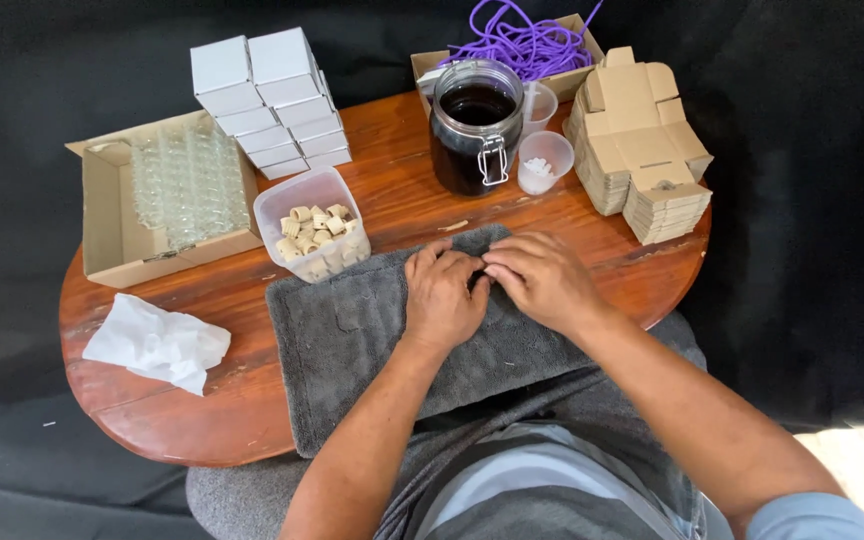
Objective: Assembling a cardboard box, placing a perfume bottle inside, labeling it, and opening a large jar of liquid.
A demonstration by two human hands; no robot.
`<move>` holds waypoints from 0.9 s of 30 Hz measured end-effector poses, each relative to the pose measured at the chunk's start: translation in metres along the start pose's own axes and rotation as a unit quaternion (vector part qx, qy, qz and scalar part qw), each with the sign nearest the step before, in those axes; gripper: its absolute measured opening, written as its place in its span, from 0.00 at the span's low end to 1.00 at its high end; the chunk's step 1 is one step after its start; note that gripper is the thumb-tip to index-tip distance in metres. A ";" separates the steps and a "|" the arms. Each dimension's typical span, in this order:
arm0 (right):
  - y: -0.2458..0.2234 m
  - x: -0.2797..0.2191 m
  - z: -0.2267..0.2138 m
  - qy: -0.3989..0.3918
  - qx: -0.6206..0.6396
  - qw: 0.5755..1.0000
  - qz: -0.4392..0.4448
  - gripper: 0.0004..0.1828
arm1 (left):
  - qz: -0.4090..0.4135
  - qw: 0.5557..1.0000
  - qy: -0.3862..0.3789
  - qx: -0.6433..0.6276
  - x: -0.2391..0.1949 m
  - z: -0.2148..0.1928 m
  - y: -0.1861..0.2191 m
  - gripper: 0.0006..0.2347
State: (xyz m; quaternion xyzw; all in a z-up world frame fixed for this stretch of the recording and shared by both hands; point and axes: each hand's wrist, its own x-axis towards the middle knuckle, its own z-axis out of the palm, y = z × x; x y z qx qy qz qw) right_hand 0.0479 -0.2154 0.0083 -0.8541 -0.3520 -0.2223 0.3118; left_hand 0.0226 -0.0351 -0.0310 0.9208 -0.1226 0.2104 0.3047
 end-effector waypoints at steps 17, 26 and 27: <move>-0.001 0.003 -0.002 -0.015 -0.004 0.999 0.052 0.08 | -0.041 0.997 -0.030 -0.053 0.003 -0.008 0.006 0.08; 0.004 -0.014 -0.009 -0.003 0.068 0.997 0.038 0.10 | -0.046 0.997 -0.034 -0.042 0.003 -0.010 0.005 0.09; 0.011 -0.017 -0.011 -0.003 0.132 0.988 0.081 0.11 | -0.050 0.997 -0.034 -0.050 0.005 -0.012 0.007 0.09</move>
